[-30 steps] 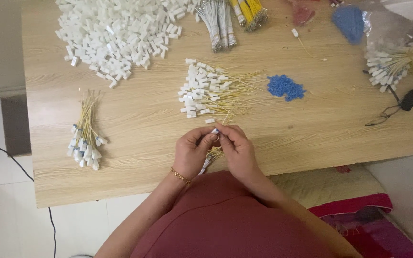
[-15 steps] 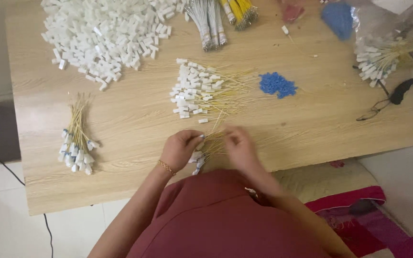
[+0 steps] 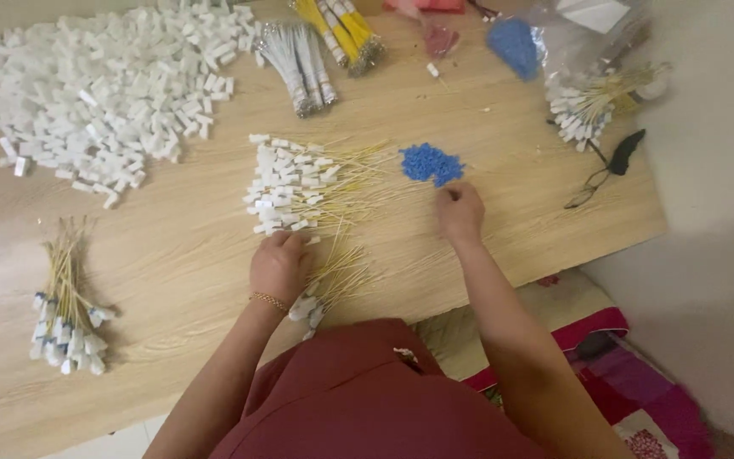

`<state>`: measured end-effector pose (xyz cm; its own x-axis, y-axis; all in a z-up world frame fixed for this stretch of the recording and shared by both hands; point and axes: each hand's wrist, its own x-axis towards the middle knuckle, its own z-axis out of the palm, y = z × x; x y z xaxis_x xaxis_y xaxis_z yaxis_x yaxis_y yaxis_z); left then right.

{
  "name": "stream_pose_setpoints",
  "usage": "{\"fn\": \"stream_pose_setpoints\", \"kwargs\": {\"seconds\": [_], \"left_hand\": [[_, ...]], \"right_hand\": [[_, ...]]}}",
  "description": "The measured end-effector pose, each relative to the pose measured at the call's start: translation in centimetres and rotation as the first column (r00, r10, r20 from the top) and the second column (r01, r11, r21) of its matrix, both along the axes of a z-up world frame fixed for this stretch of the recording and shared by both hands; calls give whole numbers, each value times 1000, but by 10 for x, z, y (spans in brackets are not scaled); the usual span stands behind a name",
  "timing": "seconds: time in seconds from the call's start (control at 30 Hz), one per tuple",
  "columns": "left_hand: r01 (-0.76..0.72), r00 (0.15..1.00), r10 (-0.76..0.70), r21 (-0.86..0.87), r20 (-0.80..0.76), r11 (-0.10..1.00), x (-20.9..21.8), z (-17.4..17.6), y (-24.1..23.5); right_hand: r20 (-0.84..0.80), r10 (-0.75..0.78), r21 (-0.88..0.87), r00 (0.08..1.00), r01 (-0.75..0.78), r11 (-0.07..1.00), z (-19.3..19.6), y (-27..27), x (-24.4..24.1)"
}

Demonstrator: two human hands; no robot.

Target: Assembling small blue plastic caps onto the ends of wire connectors on a workbench

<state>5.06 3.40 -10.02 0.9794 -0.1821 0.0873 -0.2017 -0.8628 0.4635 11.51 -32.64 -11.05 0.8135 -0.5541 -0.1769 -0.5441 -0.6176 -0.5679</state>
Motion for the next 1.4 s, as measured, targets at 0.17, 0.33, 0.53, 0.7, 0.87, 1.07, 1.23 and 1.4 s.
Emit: {"fn": "stream_pose_setpoints", "kwargs": {"seconds": [0.17,0.33,0.53,0.7,0.87,1.07,1.23,1.4], "left_hand": [[6,999,-8,44,33,999,8,7,-6],[42,998,-44,39,49,998,3,-7,-2],[-67,989,38,-209,-141,976,-14,19,3],[-478,828,24,-684,-560,550,-24,66,4],[-715,691,-77,-696,-718,69,-26,71,0],[-741,668,-202,-617,-716,-265,-24,79,-8],[-734,679,-199,-642,-707,-222,-27,108,-25],[-670,741,-139,-736,-656,-99,-37,112,-38]], "right_hand": [[-10,102,-32,995,-102,994,-4,2,9],[98,258,-147,961,-242,959,-7,6,-3],[12,196,-114,980,-194,974,10,11,-1],[29,285,-179,958,-276,944,4,13,1],[-2,218,37,976,-218,975,12,19,-7],[58,-12,786,998,-38,617,119,104,-46],[66,-62,955,996,-45,293,171,165,-78],[336,222,769,915,-403,497,157,189,-77]]}}
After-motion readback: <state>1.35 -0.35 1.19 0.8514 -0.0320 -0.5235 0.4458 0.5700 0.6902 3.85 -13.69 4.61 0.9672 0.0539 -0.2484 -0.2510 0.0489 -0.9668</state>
